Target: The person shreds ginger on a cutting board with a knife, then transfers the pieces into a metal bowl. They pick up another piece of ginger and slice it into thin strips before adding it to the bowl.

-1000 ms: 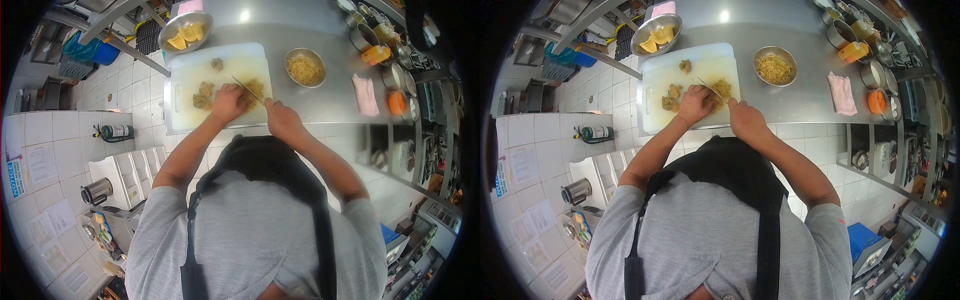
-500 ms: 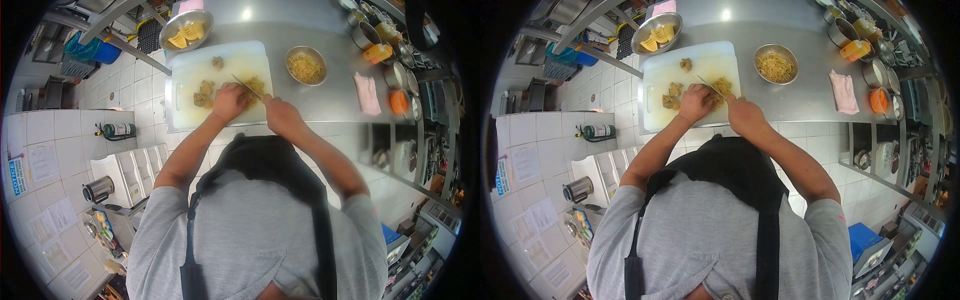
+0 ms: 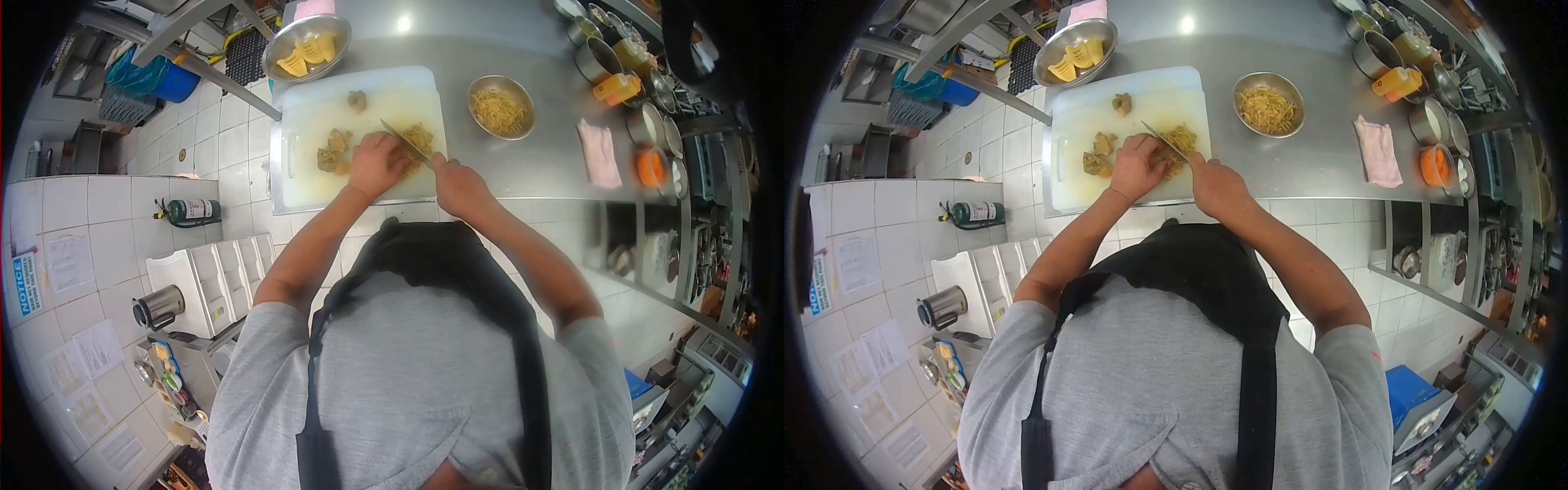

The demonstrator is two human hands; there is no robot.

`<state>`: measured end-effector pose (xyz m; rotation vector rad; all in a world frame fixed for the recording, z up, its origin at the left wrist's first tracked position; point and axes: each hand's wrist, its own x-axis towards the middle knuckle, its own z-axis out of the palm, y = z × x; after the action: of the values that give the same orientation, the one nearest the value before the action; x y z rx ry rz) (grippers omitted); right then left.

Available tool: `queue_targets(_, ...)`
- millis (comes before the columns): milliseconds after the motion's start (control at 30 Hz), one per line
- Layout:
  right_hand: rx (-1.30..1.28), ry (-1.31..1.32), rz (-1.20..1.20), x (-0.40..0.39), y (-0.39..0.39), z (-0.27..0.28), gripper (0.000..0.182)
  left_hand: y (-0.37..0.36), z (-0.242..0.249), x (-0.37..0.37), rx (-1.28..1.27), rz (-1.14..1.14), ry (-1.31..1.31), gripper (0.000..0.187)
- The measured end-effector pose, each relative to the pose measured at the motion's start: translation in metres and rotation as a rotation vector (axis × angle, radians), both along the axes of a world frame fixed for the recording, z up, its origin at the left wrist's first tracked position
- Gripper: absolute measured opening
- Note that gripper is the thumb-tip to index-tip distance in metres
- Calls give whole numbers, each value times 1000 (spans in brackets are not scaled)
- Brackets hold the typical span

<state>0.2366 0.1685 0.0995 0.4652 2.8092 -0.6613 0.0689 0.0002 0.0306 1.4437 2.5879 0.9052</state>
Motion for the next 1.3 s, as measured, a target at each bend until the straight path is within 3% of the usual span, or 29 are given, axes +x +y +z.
queue_targets(367,44,54,42,7,0,28,24,3,6,-2,-33,43,-14,24)
queue_targets(467,68,35,66,-3,4,-1,24,4,-4,-3,21,44,30,24)
queue_targets(567,13,81,75,-1,5,27,24,3,5,0,-3,35,14,26)
queue_targets(800,34,17,64,4,2,1,23,-2,5,3,-6,39,-1,25)
queue_targets(900,19,55,55,4,8,0,23,-1,3,2,109,51,10,25)
queue_targets(967,40,17,57,1,5,2,24,-2,-4,-3,83,-59,-17,23)
queue_targets(1200,42,60,81,8,4,17,22,3,8,-6,-37,-57,-24,22)
queue_targets(1300,42,78,77,3,10,4,21,5,2,-5,73,-45,25,16)
